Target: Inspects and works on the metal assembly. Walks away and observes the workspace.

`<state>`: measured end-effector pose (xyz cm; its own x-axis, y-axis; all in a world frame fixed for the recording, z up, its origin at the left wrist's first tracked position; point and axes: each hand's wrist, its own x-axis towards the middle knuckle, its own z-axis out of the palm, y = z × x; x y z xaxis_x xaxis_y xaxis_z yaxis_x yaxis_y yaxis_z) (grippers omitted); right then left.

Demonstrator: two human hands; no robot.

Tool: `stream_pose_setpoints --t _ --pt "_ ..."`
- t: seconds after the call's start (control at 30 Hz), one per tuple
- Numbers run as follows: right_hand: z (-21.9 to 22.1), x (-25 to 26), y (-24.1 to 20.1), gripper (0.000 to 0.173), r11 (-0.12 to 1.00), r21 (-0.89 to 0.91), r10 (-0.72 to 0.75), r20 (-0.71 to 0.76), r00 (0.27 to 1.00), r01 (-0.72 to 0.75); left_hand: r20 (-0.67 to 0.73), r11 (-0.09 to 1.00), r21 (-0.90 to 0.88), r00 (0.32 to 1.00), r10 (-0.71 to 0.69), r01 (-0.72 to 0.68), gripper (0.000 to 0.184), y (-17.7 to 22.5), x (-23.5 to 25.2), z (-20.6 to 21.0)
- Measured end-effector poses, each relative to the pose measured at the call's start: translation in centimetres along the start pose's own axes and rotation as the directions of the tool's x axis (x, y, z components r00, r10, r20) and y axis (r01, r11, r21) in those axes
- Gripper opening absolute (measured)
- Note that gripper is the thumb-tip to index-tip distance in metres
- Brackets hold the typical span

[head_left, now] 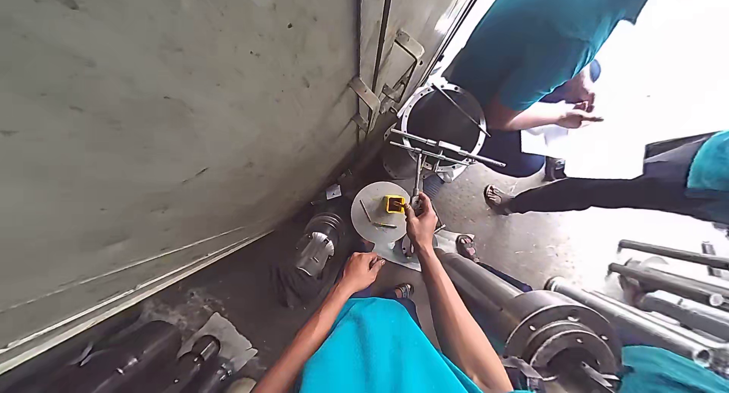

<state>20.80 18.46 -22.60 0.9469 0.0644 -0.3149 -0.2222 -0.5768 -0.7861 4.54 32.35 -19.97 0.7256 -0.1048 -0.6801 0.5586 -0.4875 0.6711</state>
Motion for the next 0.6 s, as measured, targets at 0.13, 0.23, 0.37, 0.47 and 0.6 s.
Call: stream_pose_setpoints --t 0.13,0.23,0.37,0.47,0.6 --pt "1.2 0.4 0.7 0.047 0.996 -0.084 0.021 0.058 0.998 -0.016 0.031 0.999 -0.015 0.999 0.041 -0.04 0.043 0.0 0.3 0.3" --pt "1.8 0.7 0.5 0.047 0.994 -0.109 -0.026 0.027 0.999 0.029 0.012 0.999 -0.011 0.999 0.051 -0.051 0.049 0.0 0.4 -0.1" --pt "2.6 1.1 0.6 0.046 0.973 -0.23 0.003 0.07 0.998 0.014 -0.002 1.0 0.001 1.0 0.0 0.0 0.049 -0.2 0.2 -0.7" --pt "2.9 1.1 0.4 0.045 0.97 -0.242 -0.01 0.093 0.996 0.033 0.02 1.0 0.019 1.0 -0.008 0.008 0.05 -0.3 0.1 -1.1" --pt "1.3 0.3 0.1 0.046 0.996 -0.064 0.066 -0.012 0.998 -0.067 0.017 1.0 -0.006 1.0 -0.003 0.003 0.049 -0.6 0.0 -1.3"
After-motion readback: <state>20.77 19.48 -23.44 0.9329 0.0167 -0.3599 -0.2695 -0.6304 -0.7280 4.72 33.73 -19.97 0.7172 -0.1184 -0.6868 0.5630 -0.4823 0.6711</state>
